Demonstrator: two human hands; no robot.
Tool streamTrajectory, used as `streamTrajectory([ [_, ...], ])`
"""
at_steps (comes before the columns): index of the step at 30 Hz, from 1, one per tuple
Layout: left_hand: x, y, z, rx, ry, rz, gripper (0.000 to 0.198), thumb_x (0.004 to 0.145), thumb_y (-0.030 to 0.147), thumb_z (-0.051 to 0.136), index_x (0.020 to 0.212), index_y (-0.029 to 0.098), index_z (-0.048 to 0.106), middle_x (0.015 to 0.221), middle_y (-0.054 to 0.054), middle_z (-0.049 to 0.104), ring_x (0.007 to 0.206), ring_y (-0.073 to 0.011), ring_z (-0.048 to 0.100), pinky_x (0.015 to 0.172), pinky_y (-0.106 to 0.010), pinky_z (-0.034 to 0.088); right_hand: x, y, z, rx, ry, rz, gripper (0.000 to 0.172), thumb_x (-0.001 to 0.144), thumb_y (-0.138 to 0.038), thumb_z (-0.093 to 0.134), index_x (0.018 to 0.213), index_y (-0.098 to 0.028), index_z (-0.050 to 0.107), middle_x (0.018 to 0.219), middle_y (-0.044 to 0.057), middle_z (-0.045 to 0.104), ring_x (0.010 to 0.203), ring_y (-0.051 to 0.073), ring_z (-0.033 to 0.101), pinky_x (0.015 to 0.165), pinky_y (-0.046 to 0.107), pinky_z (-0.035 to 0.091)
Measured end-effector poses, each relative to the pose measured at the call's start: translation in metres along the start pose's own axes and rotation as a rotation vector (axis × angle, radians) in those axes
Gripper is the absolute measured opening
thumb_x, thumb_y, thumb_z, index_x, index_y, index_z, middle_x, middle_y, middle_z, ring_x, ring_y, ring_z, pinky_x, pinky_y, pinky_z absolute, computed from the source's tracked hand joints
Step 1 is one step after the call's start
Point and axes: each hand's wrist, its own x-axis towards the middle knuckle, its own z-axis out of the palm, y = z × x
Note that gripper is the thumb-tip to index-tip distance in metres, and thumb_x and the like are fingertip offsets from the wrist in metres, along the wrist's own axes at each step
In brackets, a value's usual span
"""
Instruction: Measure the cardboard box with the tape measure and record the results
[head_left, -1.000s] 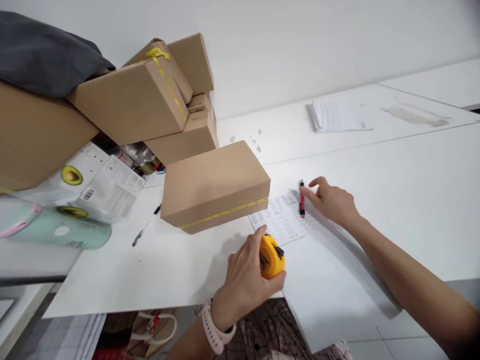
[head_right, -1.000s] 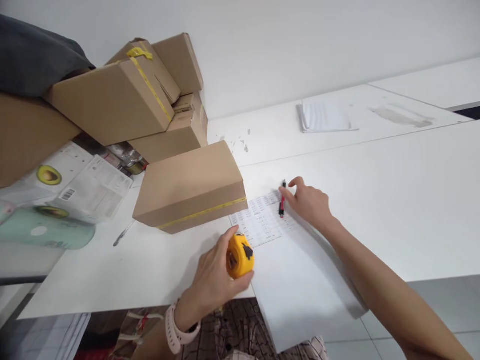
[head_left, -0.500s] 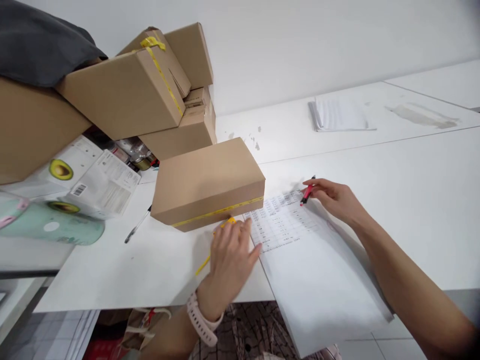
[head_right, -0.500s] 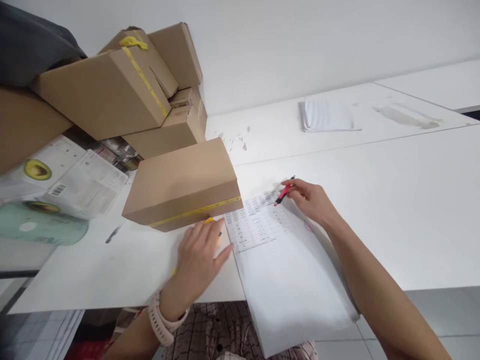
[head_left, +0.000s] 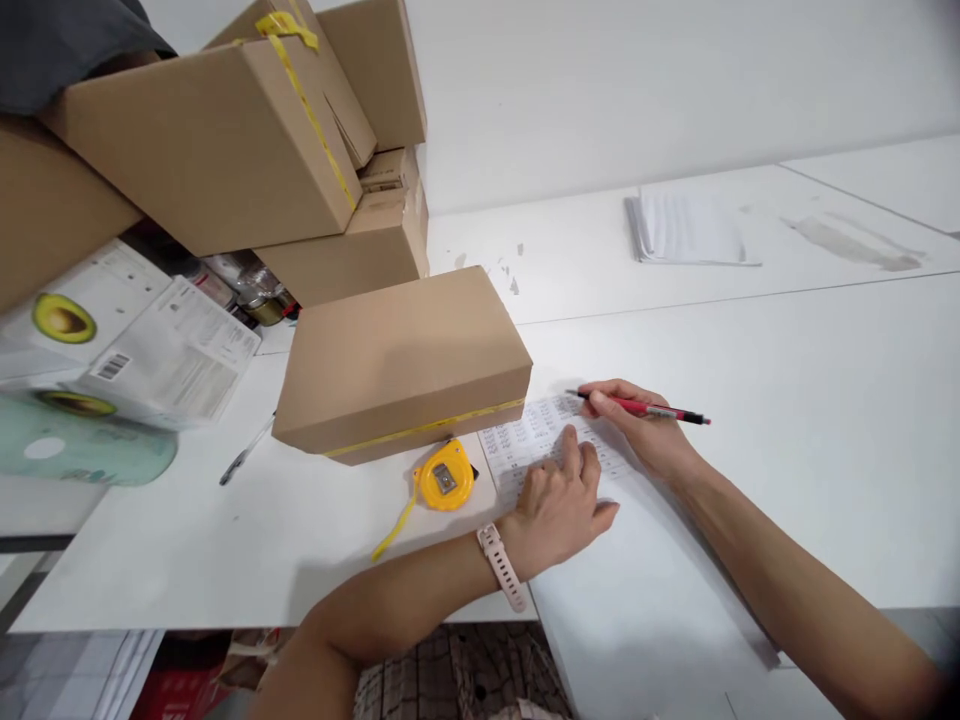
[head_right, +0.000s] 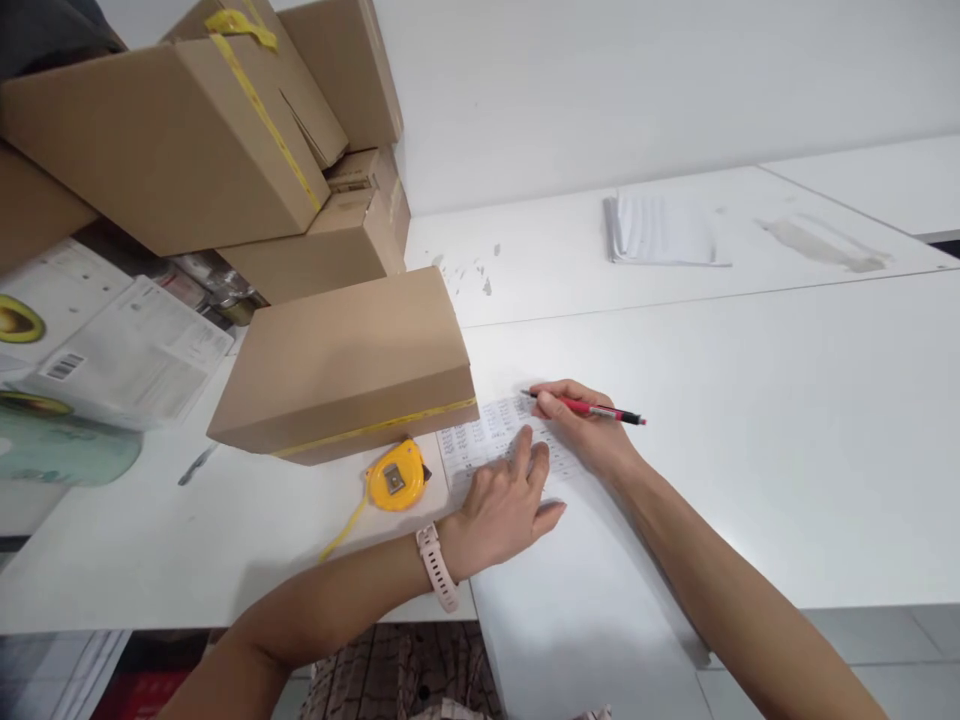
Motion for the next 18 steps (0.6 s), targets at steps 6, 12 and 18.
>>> streamTrajectory([
  [6,0.000,-0.001,0.008,0.037,0.063,0.029,0.075,0.095,0.054,0.055,0.148,0.000,0.043,0.153,-0.032,0.042,0.086,-0.0306,0.072,0.067,-0.038,0.059,0.000,0.007,0.014,-0.125,0.026,0.009,0.033,0.085,-0.053,0.070,0.086,-0.023,0.058,0.067,-0.004,0.052,0.055,0.012,0.044,0.051,0.027,0.036],
  [12,-0.002,-0.001,0.006,0.140,0.141,0.019,0.068,0.098,0.054,0.049,0.144,0.004,0.050,0.148,-0.027,0.051,0.078,-0.0211,0.071,0.062,-0.030,0.057,0.006,0.017,0.017,-0.217,0.083,-0.034,0.034,0.086,-0.045,0.070,0.074,-0.023,0.048,0.058,-0.006,0.044,0.050,0.011,0.039,0.047,0.026,0.033],
  [18,-0.003,-0.002,0.002,0.155,0.133,0.015,0.062,0.100,0.050,0.047,0.143,0.006,0.051,0.143,-0.025,0.055,0.073,-0.0195,0.069,0.059,-0.030,0.057,0.002,0.013,0.019,-0.345,0.113,-0.117,0.030,0.087,-0.033,0.065,0.067,-0.023,0.045,0.058,-0.006,0.041,0.052,0.011,0.039,0.049,0.026,0.033],
])
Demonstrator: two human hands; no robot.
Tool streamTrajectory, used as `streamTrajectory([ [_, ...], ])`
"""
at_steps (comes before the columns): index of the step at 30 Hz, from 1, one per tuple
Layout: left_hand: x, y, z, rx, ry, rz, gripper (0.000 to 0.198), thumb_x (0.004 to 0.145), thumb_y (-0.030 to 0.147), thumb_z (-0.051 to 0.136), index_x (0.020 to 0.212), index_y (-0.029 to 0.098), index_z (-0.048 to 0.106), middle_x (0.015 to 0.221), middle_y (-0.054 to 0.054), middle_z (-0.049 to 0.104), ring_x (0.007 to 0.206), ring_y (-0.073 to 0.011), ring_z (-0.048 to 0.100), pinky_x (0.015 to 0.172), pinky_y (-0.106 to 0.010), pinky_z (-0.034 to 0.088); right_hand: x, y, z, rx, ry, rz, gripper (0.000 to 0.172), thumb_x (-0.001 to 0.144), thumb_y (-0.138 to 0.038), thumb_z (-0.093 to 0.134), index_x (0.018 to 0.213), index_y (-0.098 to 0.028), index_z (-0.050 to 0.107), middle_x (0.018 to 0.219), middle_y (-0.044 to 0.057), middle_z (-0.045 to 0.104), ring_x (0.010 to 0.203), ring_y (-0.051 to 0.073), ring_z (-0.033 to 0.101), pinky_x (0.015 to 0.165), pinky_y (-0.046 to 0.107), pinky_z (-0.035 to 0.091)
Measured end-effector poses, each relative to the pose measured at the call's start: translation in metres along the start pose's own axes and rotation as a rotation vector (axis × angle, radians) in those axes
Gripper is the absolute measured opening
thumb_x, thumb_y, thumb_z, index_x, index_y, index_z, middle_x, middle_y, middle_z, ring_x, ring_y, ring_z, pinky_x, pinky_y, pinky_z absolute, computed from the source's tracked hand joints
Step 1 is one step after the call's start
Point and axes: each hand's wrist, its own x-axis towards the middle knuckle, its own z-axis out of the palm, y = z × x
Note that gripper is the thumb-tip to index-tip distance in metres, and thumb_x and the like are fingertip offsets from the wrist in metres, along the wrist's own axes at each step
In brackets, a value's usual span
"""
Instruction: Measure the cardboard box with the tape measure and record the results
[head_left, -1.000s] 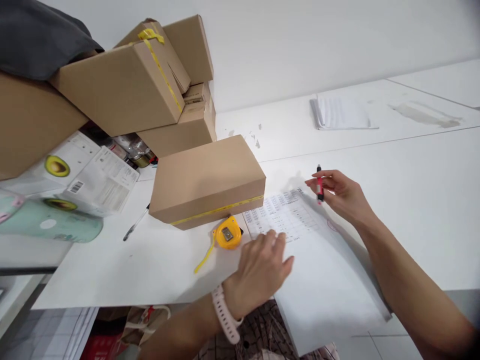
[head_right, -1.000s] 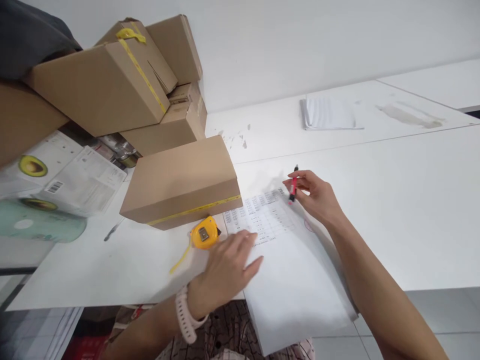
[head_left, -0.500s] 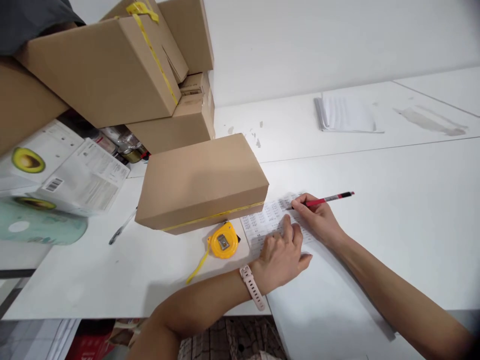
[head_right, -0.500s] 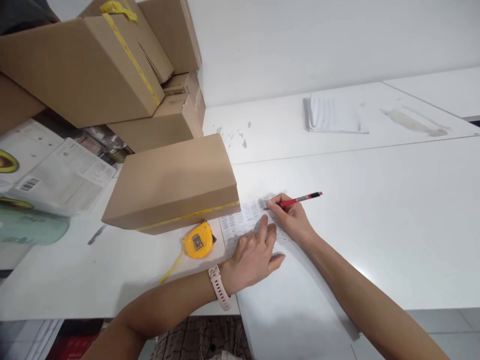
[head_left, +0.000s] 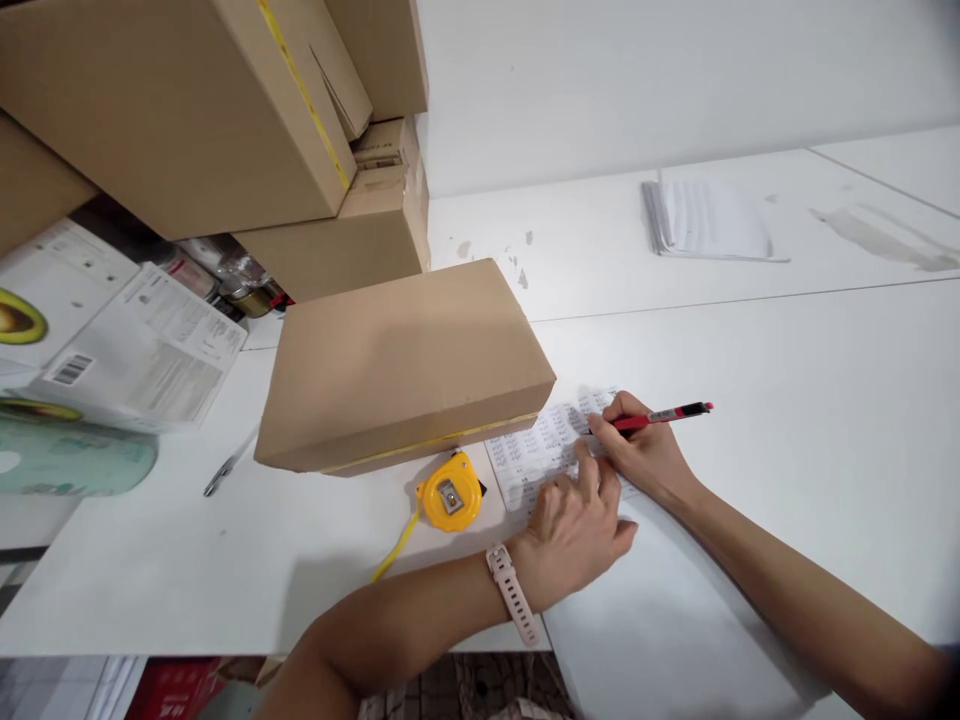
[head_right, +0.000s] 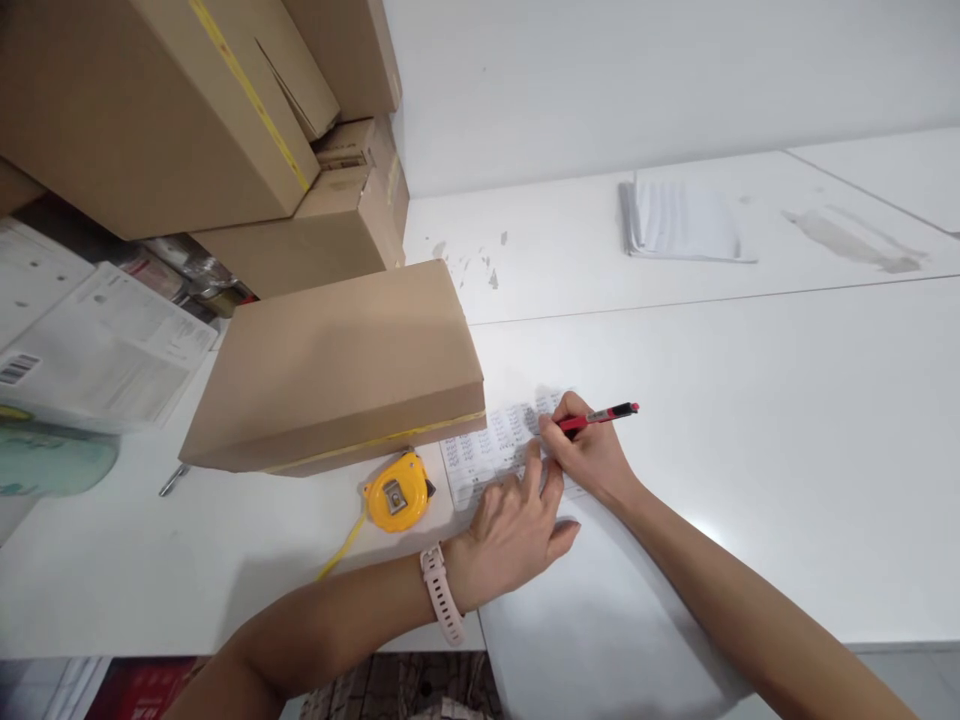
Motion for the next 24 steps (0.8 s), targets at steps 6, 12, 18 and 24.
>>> streamTrajectory([
  [6,0.0005,0.0000,0.0018,-0.027,0.010,-0.005,0.061,0.099,0.050,0.049,0.143,0.008,0.052,0.138,-0.023,0.059,0.074,-0.0205,0.070,0.059,-0.030,0.058,-0.0004,0.0034,0.0009,-0.017,-0.013,0.001,0.030,0.087,-0.034,0.065,0.067,-0.023,0.045,0.057,-0.006,0.041,0.051,0.010,0.039,0.048,0.026,0.033],
  [12,-0.0005,0.0000,-0.0011,-0.004,0.026,-0.002,0.059,0.099,0.051,0.049,0.140,0.008,0.054,0.134,-0.023,0.062,0.072,-0.0196,0.069,0.059,-0.029,0.057,-0.0011,0.0063,0.0027,-0.011,-0.021,0.007,0.030,0.087,-0.036,0.064,0.068,-0.023,0.045,0.059,-0.006,0.042,0.050,0.010,0.039,0.047,0.026,0.034],
  [18,-0.0004,-0.0004,-0.0005,0.005,0.041,0.002,0.059,0.099,0.050,0.049,0.140,0.008,0.054,0.134,-0.022,0.061,0.071,-0.0188,0.069,0.058,-0.029,0.056,-0.0014,0.0054,0.0029,-0.032,-0.003,-0.006,0.030,0.086,-0.032,0.065,0.066,-0.023,0.044,0.059,-0.006,0.040,0.052,0.010,0.038,0.049,0.026,0.034],
  [24,-0.0016,0.0000,0.0025,0.015,0.075,0.002,0.060,0.099,0.050,0.049,0.140,0.007,0.054,0.134,-0.023,0.061,0.072,-0.0188,0.068,0.058,-0.029,0.055,-0.0005,0.0044,0.0022,-0.027,0.012,-0.012,0.029,0.085,-0.030,0.065,0.065,-0.023,0.045,0.059,-0.006,0.041,0.053,0.010,0.038,0.049,0.026,0.034],
])
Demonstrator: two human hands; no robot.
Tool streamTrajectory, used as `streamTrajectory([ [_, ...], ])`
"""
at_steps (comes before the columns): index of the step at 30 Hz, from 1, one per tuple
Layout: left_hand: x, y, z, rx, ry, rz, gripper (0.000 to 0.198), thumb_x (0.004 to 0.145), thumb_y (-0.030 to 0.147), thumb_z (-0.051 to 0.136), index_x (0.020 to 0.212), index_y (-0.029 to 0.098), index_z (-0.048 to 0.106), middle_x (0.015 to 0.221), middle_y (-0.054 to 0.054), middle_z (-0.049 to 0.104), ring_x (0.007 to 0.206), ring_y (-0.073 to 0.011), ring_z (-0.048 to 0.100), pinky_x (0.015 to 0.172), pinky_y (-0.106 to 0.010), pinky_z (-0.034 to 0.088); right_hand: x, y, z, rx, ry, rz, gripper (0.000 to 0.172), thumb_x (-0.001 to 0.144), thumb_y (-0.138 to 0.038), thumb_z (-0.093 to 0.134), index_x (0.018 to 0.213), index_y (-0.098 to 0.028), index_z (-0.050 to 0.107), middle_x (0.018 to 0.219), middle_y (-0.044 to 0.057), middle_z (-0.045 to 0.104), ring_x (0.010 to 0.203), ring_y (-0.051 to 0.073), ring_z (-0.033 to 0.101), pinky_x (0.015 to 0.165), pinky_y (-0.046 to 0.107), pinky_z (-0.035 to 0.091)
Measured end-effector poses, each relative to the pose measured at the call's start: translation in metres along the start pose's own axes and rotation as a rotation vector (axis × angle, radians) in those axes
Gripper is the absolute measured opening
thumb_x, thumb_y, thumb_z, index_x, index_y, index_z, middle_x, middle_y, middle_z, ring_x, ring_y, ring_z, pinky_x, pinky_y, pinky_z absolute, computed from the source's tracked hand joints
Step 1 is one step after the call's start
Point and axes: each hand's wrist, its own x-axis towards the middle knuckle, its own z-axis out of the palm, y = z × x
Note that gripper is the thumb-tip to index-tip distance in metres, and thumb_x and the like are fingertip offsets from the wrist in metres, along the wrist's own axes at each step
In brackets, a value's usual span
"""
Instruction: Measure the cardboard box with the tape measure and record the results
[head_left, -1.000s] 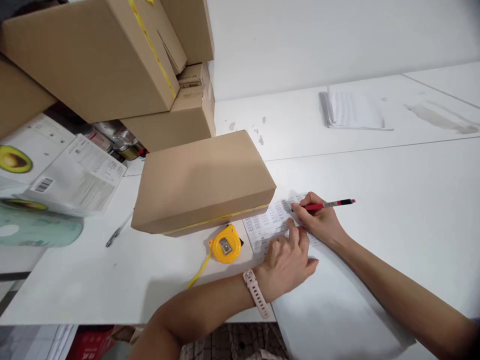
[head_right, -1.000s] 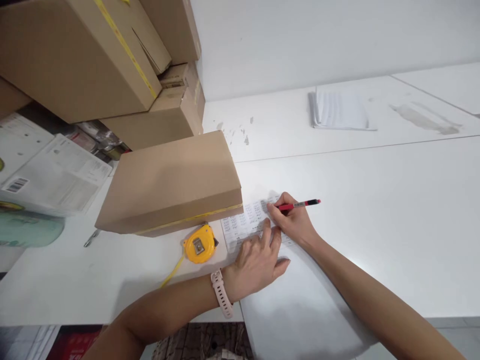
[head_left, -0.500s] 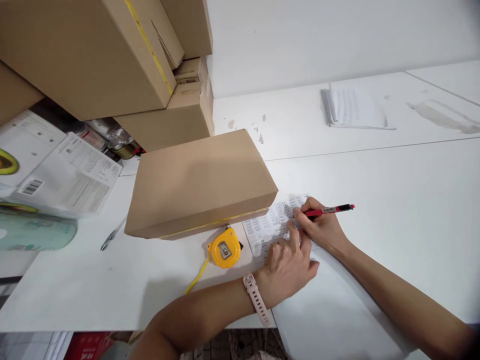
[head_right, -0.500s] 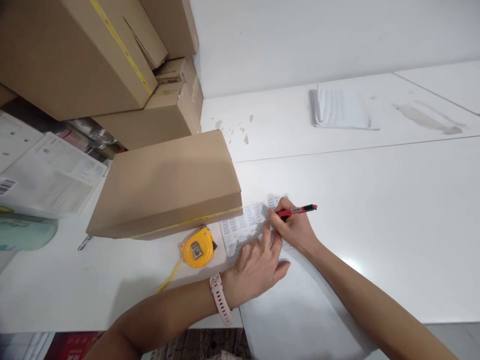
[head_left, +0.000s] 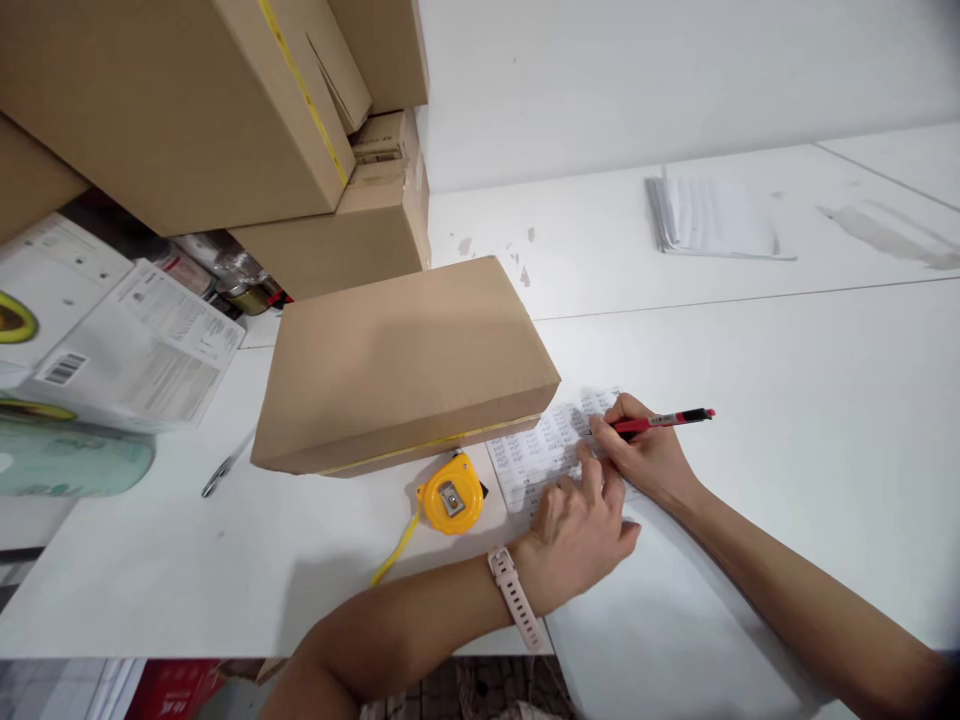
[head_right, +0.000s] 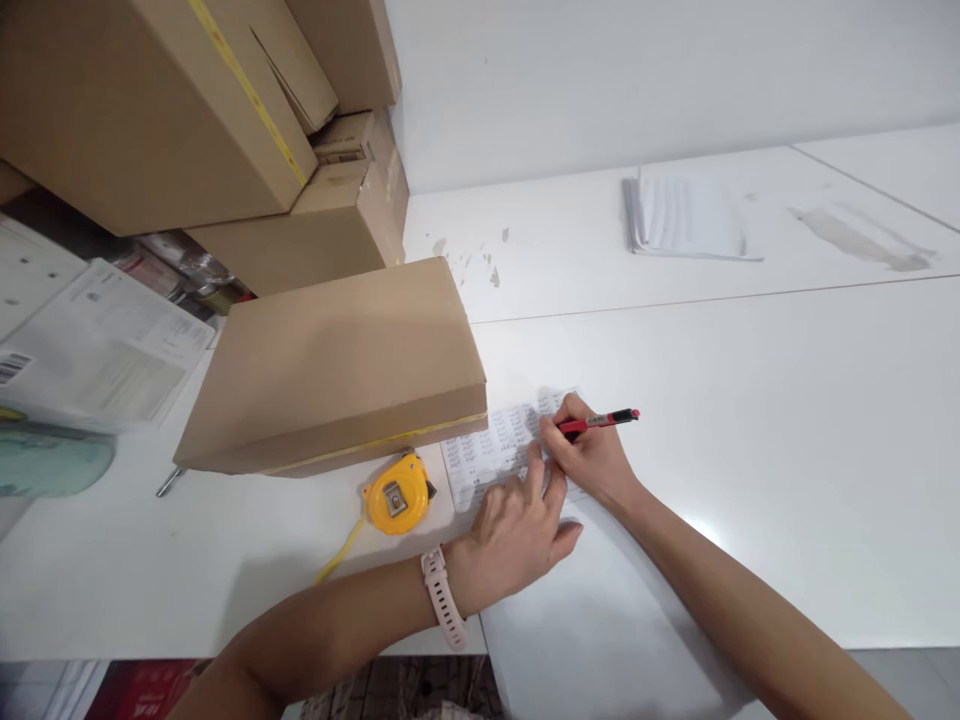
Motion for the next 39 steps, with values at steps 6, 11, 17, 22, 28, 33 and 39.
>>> streamTrajectory([
  [6,0.0014,-0.0009,-0.0021,-0.004,-0.034,-0.002,0.060,0.099,0.049,0.049,0.141,0.007,0.053,0.140,-0.023,0.058,0.073,-0.0192,0.069,0.059,-0.029,0.056,0.0008,-0.0017,-0.0008,0.017,0.014,0.015,0.028,0.085,-0.029,0.064,0.065,-0.023,0.045,0.059,-0.006,0.040,0.052,0.010,0.038,0.049,0.026,0.033],
  [11,0.0026,-0.0017,-0.0055,-0.004,-0.065,0.004,0.061,0.100,0.050,0.048,0.143,0.007,0.051,0.142,-0.023,0.057,0.075,-0.0189,0.070,0.060,-0.028,0.057,0.0014,-0.0020,-0.0012,0.015,0.005,0.016,0.028,0.085,-0.029,0.065,0.066,-0.023,0.045,0.059,-0.006,0.041,0.053,0.010,0.038,0.050,0.026,0.033],
  [17,0.0017,-0.0008,-0.0067,0.003,-0.071,0.004,0.062,0.099,0.051,0.049,0.143,0.008,0.052,0.141,-0.023,0.058,0.073,-0.0186,0.070,0.059,-0.028,0.057,0.0014,-0.0046,-0.0010,0.025,0.004,0.032,0.029,0.083,-0.032,0.066,0.065,-0.023,0.045,0.058,-0.006,0.041,0.052,0.010,0.038,0.049,0.026,0.033],
  [22,0.0013,-0.0006,-0.0041,0.002,-0.054,0.008,0.060,0.099,0.050,0.048,0.142,0.008,0.052,0.142,-0.025,0.057,0.073,-0.0187,0.069,0.059,-0.029,0.057,0.0014,-0.0049,-0.0019,0.023,0.019,0.055,0.031,0.083,-0.033,0.067,0.065,-0.023,0.045,0.058,-0.005,0.040,0.052,0.010,0.037,0.048,0.026,0.033],
  [28,0.0021,-0.0002,-0.0031,-0.005,-0.061,0.001,0.061,0.099,0.049,0.049,0.143,0.007,0.052,0.143,-0.025,0.056,0.073,-0.0192,0.069,0.058,-0.029,0.057,0.0019,-0.0023,-0.0025,0.023,0.017,0.052,0.030,0.084,-0.031,0.066,0.065,-0.023,0.044,0.060,-0.005,0.040,0.053,0.010,0.037,0.049,0.026,0.033],
  [33,0.0025,0.0001,-0.0017,-0.009,-0.053,-0.002,0.061,0.098,0.049,0.050,0.142,0.006,0.052,0.143,-0.024,0.056,0.073,-0.0190,0.069,0.058,-0.029,0.057,0.0012,-0.0036,-0.0028,0.041,0.010,0.043,0.028,0.082,-0.027,0.066,0.065,-0.023,0.044,0.058,-0.006,0.039,0.053,0.010,0.036,0.049,0.026,0.032],
  [39,0.0017,0.0002,-0.0009,-0.008,-0.049,-0.001,0.061,0.098,0.049,0.051,0.142,0.007,0.053,0.143,-0.025,0.056,0.072,-0.0184,0.069,0.057,-0.028,0.056,0.0016,-0.0037,-0.0028,0.024,0.019,0.066,0.029,0.084,-0.029,0.065,0.065,-0.023,0.044,0.059,-0.005,0.039,0.053,0.010,0.036,0.048,0.026,0.033],
])
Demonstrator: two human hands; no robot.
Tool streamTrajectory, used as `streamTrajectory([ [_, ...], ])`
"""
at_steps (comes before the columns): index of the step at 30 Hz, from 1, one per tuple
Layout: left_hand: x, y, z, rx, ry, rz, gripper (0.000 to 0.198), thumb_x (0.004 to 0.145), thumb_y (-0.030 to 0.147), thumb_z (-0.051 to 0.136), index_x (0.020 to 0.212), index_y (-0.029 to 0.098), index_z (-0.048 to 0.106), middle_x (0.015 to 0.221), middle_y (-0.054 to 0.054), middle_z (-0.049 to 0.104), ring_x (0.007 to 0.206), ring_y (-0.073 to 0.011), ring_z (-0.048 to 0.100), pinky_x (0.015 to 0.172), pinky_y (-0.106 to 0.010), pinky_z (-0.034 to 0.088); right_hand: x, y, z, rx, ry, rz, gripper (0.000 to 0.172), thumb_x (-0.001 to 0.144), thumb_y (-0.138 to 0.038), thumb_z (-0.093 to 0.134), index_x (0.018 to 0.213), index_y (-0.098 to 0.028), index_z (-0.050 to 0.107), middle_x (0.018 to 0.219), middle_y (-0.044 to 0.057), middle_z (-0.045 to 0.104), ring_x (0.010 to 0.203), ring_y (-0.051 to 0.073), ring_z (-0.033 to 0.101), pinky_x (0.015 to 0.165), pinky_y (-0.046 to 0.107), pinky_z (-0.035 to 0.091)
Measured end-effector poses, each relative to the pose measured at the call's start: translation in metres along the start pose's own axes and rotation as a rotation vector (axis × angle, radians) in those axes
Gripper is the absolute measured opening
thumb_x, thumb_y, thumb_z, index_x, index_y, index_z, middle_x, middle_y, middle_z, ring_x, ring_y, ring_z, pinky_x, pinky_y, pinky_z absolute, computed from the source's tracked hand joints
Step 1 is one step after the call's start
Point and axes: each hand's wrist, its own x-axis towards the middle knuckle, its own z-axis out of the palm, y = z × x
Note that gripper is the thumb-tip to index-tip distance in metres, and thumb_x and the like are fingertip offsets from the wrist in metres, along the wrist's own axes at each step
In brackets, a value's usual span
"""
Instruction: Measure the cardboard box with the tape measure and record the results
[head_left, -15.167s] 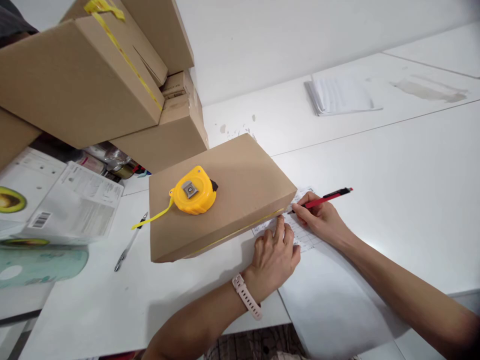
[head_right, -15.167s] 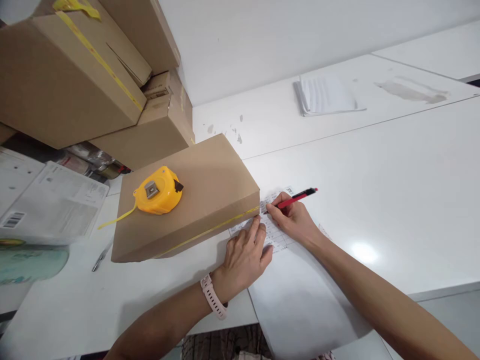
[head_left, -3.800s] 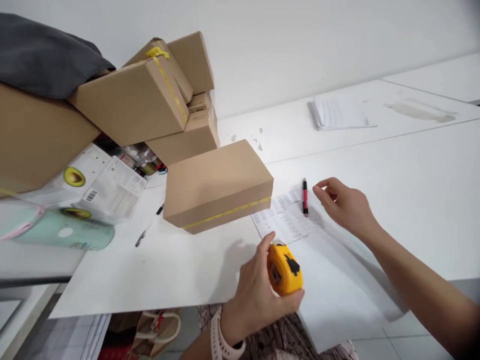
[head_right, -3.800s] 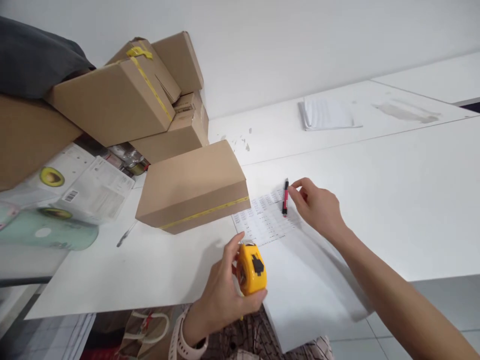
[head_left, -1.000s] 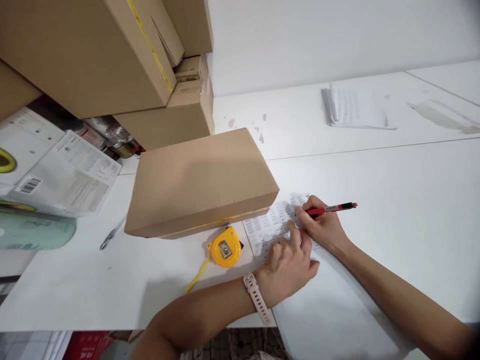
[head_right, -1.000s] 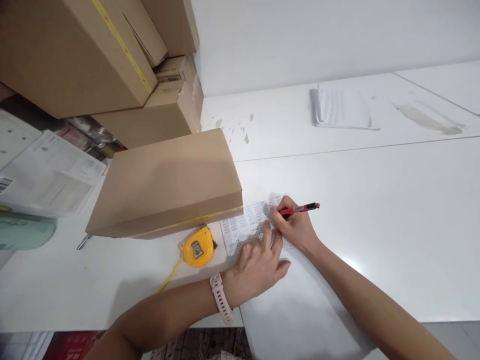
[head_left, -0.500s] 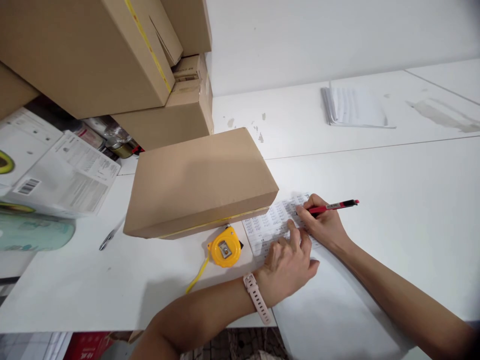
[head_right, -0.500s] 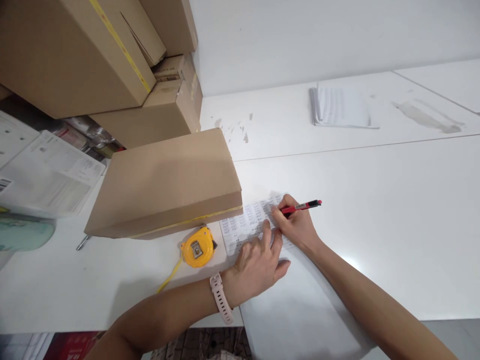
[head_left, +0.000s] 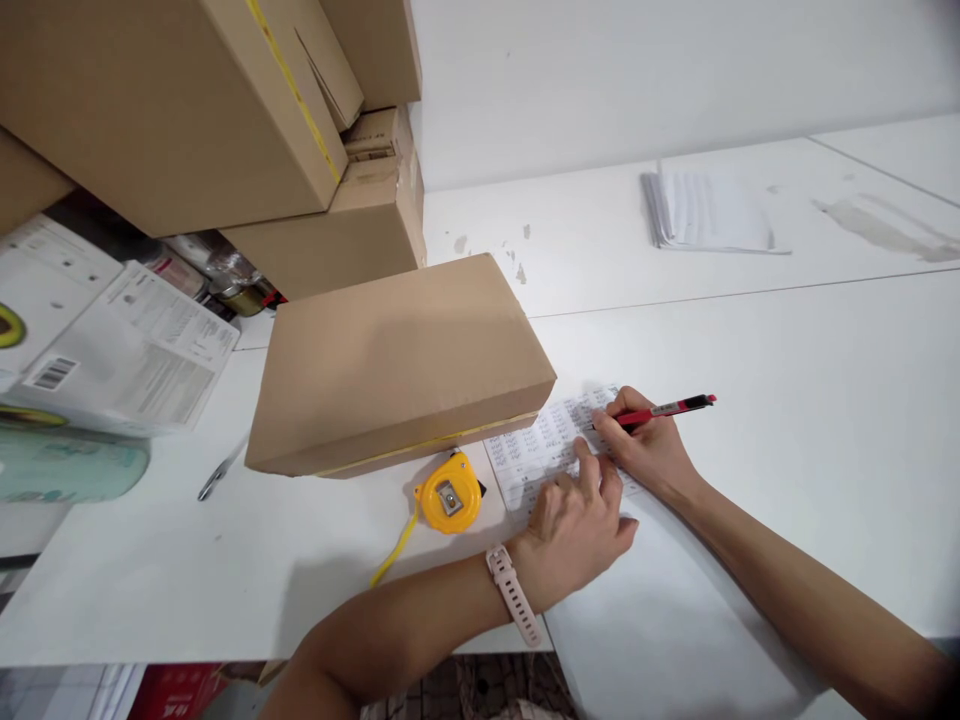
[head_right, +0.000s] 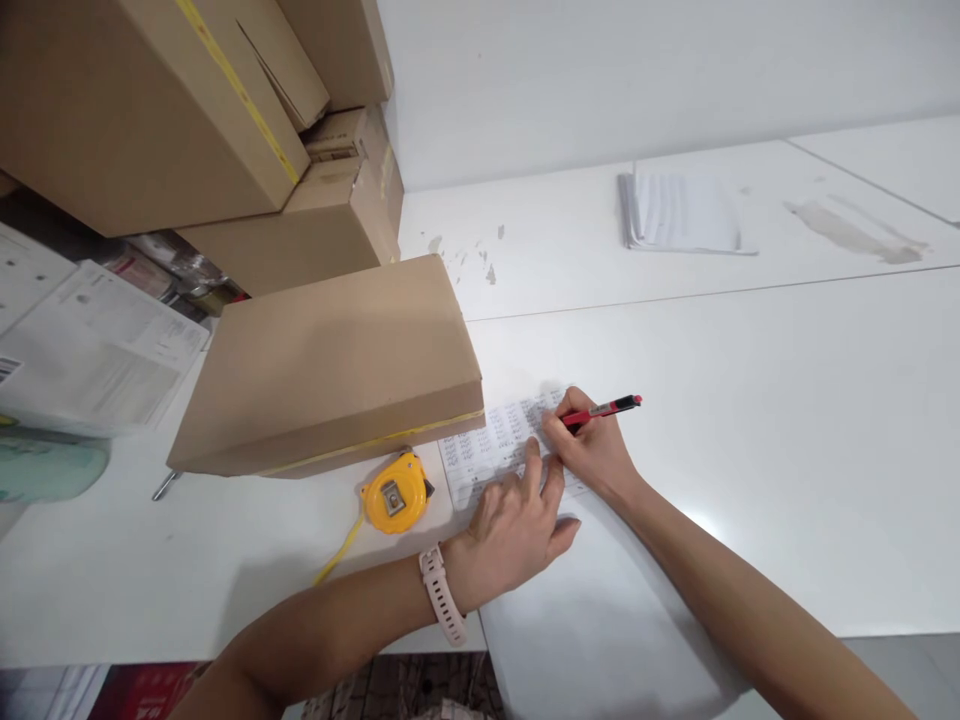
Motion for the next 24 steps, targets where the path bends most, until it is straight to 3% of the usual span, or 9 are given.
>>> streamTrajectory([
  [24,-0.0004,-0.0006,-0.0016,0.008,-0.001,0.008,0.062,0.099,0.051,0.050,0.142,0.007,0.052,0.142,-0.025,0.056,0.073,-0.0177,0.069,0.058,-0.027,0.056,-0.0002,0.0020,-0.0008,-0.009,0.016,0.005,0.030,0.083,-0.030,0.066,0.065,-0.023,0.043,0.058,-0.005,0.037,0.053,0.011,0.035,0.047,0.026,0.032],
])
